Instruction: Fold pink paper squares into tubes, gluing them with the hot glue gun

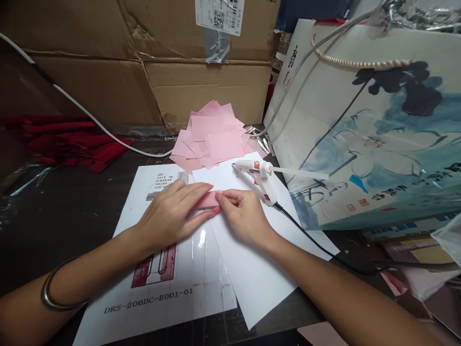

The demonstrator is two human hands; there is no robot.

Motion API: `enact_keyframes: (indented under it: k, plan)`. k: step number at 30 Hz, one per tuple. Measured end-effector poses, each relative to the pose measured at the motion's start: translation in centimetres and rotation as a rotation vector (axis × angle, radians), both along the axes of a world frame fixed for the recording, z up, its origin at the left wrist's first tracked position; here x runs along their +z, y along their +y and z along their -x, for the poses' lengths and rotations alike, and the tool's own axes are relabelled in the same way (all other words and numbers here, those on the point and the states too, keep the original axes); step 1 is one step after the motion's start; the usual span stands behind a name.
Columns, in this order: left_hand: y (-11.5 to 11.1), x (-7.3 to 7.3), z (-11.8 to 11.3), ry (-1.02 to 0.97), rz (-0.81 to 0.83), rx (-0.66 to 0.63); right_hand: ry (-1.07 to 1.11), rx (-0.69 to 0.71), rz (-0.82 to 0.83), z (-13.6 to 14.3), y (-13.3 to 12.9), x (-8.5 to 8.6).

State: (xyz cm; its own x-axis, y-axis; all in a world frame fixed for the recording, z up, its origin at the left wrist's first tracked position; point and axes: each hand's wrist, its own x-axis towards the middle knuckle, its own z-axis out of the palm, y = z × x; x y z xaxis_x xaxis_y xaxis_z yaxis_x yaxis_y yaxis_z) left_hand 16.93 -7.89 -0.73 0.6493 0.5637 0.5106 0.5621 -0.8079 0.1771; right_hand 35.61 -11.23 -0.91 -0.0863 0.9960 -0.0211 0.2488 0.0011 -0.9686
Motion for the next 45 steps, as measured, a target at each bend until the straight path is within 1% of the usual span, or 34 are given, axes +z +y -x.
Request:
enact_keyframes:
  k: [2, 4, 8, 10, 13, 16, 18, 20, 22, 25, 28, 30, 33, 35, 38, 40, 43, 45]
  plan:
    - [0.1, -0.3, -0.1, -0.012, 0.089, -0.06, -0.061, 0.008, -0.028, 0.1, 0.1, 0.1]
    - [0.3, -0.6, 0.0, -0.036, 0.162, -0.088, -0.12, 0.019, -0.057, 0.2, 0.3, 0.1]
    - [0.9, -1.1, 0.4, -0.028, 0.219, -0.064, -0.197, 0.016, -0.041, 0.2, 0.6, 0.1]
    - [1.0, -1.3, 0.5, -0.016, 0.226, -0.059, -0.266, -0.013, -0.036, 0.1, 0.4, 0.3]
    - [1.2, -1.3, 0.7, -0.014, 0.23, -0.04, -0.494, -0.095, -0.15, -0.3, -0.5, 1.0]
    - [1.3, -1.4, 0.8, -0.003, 0.212, 0.002, -0.723, -0.145, -0.283, -1.4, -1.7, 2.2]
    - [1.4, -1.3, 0.9, 0.014, 0.191, 0.024, -0.876, -0.197, -0.286, -2.4, -2.3, 3.0]
    - [1.4, -1.1, 0.9, 0.025, 0.148, 0.029, -1.056, -0.258, -0.221, -3.6, -2.4, 3.7]
    - [1.3, -0.9, 0.8, 0.025, 0.072, 0.021, -1.214, -0.304, -0.137, -4.8, -2.1, 4.0]
    - [1.1, -0.5, 0.7, 0.034, -0.035, -0.011, -1.329, -0.324, -0.071, -6.4, -1.5, 4.1]
    - [0.9, -0.6, 0.7, 0.052, -0.045, -0.035, -1.294, -0.295, -0.111, -7.4, -0.8, 3.6]
    - [0.9, -0.8, 0.7, 0.048, 0.002, -0.048, -1.248, -0.291, -0.165, -7.6, -0.3, 3.2]
    - [1.1, -1.2, 0.9, 0.02, 0.1, -0.066, -1.176, -0.3, -0.184, -7.3, 0.5, 2.6]
    - [1.2, -1.4, 1.0, 0.011, 0.148, -0.069, -1.062, -0.255, -0.175, -6.9, 1.0, 2.4]
    - [1.4, -1.5, 1.2, 0.007, 0.193, -0.06, -0.818, -0.186, -0.141, -6.4, 1.5, 2.2]
    - [1.5, -1.5, 1.3, -0.001, 0.221, -0.05, -0.72, -0.205, -0.109, -6.2, 1.7, 2.0]
    - [1.6, -1.5, 1.3, -0.013, 0.272, -0.036, -0.661, -0.269, -0.078, -6.2, 1.9, 1.4]
    - [1.6, -1.4, 1.3, -0.023, 0.302, -0.017, -0.588, -0.288, -0.078, -6.2, 1.9, 1.2]
